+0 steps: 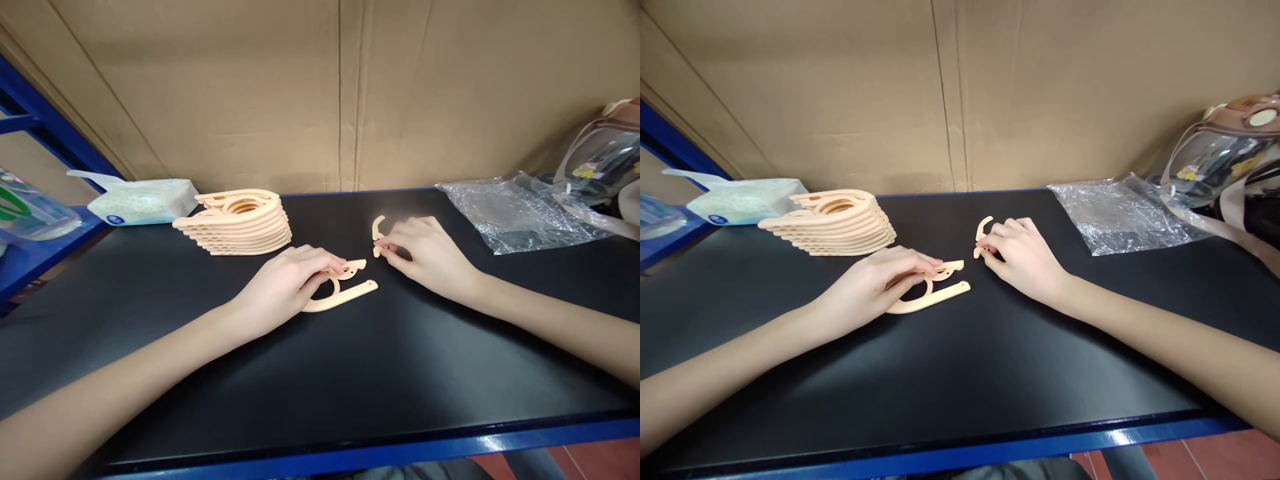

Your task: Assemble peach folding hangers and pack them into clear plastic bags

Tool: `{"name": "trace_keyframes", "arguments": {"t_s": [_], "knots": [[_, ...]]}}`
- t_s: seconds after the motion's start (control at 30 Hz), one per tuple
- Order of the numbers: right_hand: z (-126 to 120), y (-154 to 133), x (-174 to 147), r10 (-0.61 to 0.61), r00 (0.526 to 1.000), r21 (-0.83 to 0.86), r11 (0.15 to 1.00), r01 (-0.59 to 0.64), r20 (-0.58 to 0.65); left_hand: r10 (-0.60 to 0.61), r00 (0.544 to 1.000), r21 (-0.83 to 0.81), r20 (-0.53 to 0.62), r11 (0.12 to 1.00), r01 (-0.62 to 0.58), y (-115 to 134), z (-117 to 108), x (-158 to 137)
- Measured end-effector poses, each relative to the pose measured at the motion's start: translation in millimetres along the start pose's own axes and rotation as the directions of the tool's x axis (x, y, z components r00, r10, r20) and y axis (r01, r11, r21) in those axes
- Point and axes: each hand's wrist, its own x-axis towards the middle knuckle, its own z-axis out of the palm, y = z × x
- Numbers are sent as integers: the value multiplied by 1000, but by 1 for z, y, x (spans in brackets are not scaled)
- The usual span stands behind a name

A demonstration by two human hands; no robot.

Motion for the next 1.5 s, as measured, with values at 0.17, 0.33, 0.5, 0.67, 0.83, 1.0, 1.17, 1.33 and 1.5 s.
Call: {"name": "trace_keyframes", "arguments": {"t_s": [0.17, 0.33, 0.5, 0.67, 0.83, 1.0, 1.17, 1.33, 1.5], "knots": [[-2, -3, -1, -48, 998, 19, 999, 49, -40, 22, 1000, 81, 19, 996, -23, -2, -3, 0], [-4, -6, -2, -134, 984, -24, 991, 132, -115, 1, 1000, 177, 16, 984, -4, -3, -5, -1], [-10, -12, -4, -443, 879, -53, 896, 441, -175, -5, 1000, 194, -5, 981, 6, -4, -6, -1], [-12, -15, -6, -595, 798, -54, 804, 593, -92, -22, 999, 225, -26, 974, 28, -7, -4, -1], [-9, -10, -5, -376, 914, -61, 927, 370, -151, 2, 997, 230, -76, 973, 16, -8, -2, -2], [-4, -6, -4, -208, 974, -48, 978, 204, -90, 94, 993, 209, -70, 975, -77, 4, 0, -2], [-2, -5, -3, -156, 986, 49, 986, 159, -61, 171, 982, 162, 80, 970, -182, 9, 3, -2], [-5, -8, -2, -153, 984, 184, 968, 168, -91, 87, 987, 77, 134, 992, -98, 3, 4, -2], [-9, -12, -3, -244, 941, 152, 947, 284, -235, -3, 997, -41, 77, 999, 6, 4, 4, -1]]}}
